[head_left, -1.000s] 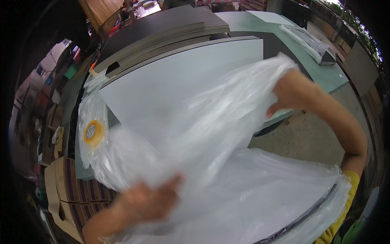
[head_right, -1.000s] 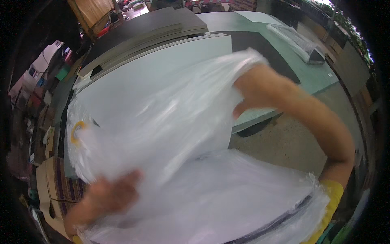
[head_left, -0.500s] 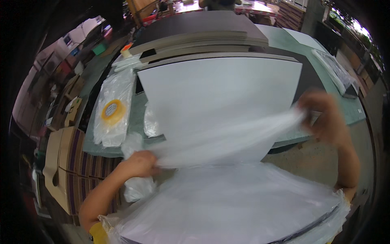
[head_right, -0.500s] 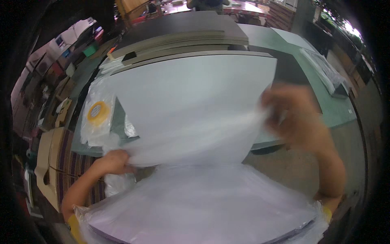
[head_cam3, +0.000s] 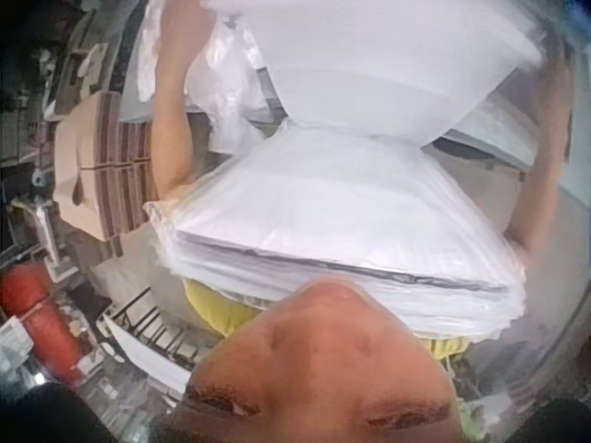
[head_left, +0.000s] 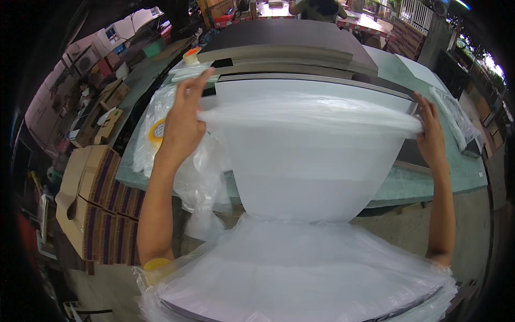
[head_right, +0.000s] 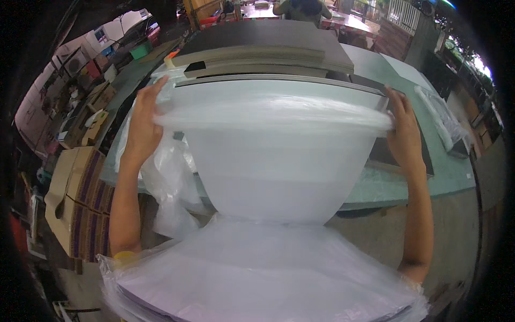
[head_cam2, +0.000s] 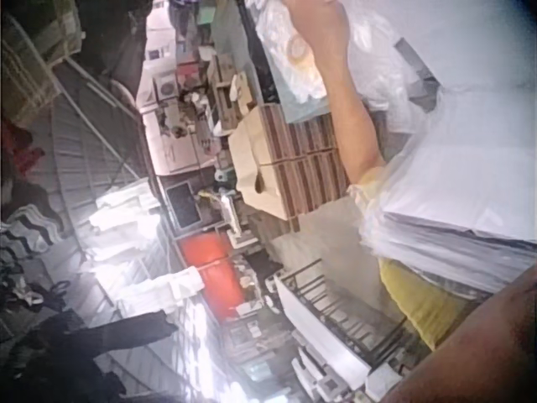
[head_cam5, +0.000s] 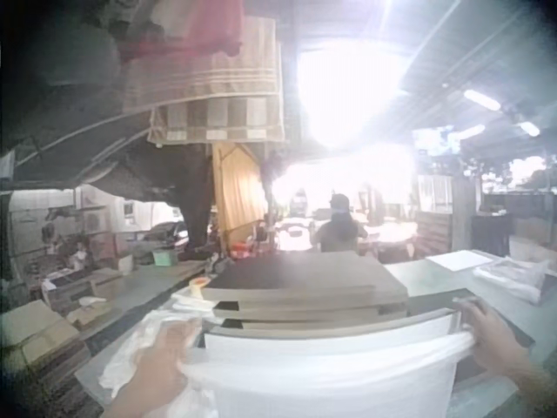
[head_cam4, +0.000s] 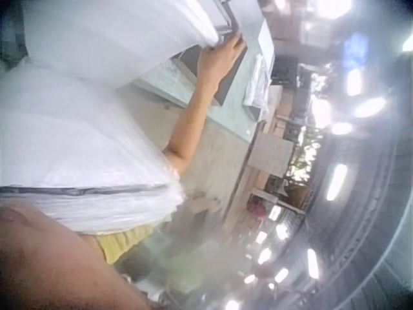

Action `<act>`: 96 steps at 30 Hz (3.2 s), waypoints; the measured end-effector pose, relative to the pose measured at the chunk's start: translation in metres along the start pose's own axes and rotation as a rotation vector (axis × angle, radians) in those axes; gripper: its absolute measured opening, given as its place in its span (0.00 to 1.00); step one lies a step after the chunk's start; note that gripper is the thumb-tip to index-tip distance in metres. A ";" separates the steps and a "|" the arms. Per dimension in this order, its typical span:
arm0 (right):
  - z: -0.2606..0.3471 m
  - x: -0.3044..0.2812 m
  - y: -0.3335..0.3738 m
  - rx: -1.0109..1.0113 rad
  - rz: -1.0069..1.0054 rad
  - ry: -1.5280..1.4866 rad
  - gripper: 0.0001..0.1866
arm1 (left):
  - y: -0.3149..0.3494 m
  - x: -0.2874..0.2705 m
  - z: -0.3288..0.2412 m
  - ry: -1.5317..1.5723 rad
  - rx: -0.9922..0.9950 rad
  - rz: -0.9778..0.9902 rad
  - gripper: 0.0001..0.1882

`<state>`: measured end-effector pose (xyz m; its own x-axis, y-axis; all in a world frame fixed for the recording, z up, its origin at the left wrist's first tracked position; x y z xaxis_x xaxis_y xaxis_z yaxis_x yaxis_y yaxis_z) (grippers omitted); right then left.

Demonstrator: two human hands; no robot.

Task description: The person places large flat panels into individual plastic bags and stacks them on a table.

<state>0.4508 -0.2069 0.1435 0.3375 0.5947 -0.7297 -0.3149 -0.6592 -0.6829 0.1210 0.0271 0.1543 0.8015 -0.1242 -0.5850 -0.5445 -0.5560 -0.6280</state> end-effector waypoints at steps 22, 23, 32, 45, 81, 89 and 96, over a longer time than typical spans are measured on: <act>-0.052 0.228 0.345 1.162 0.945 -1.845 0.29 | 0.173 0.109 0.115 0.992 -0.771 0.475 0.10; -0.047 0.242 0.368 1.190 1.000 -1.772 0.25 | 0.196 0.123 0.128 0.981 -0.831 0.471 0.10; -0.051 0.278 0.402 1.332 0.916 -1.083 0.12 | 0.313 0.171 0.197 0.918 -1.059 0.363 0.11; 0.004 0.219 0.342 0.848 1.160 -0.877 0.07 | 0.351 0.198 0.229 0.922 -1.130 0.286 0.13; 0.218 0.129 0.214 -0.411 1.642 -1.460 0.43 | 0.102 0.163 -0.035 0.668 -0.130 0.278 0.07; 0.187 0.133 0.156 0.138 0.837 -1.414 0.25 | 0.092 0.130 -0.054 0.588 0.232 0.314 0.31; 0.181 0.095 0.118 0.105 0.638 -1.671 0.40 | 0.143 0.183 0.035 0.826 -0.601 0.600 0.38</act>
<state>0.2850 -0.1451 -0.0125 -0.9907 0.1176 -0.0679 -0.0962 -0.9608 -0.2601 0.1809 -0.0465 -0.0606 0.4945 -0.8674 -0.0566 -0.8610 -0.4977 0.1052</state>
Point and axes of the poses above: each hand's wrist, its own y-axis away from the middle knuckle, its own x-axis out of the palm, z = x × y, the point moved 9 cm from there along -y, towards the middle knuckle, and after that the axes turned 14 degrees about y, right-handed, at the moved point
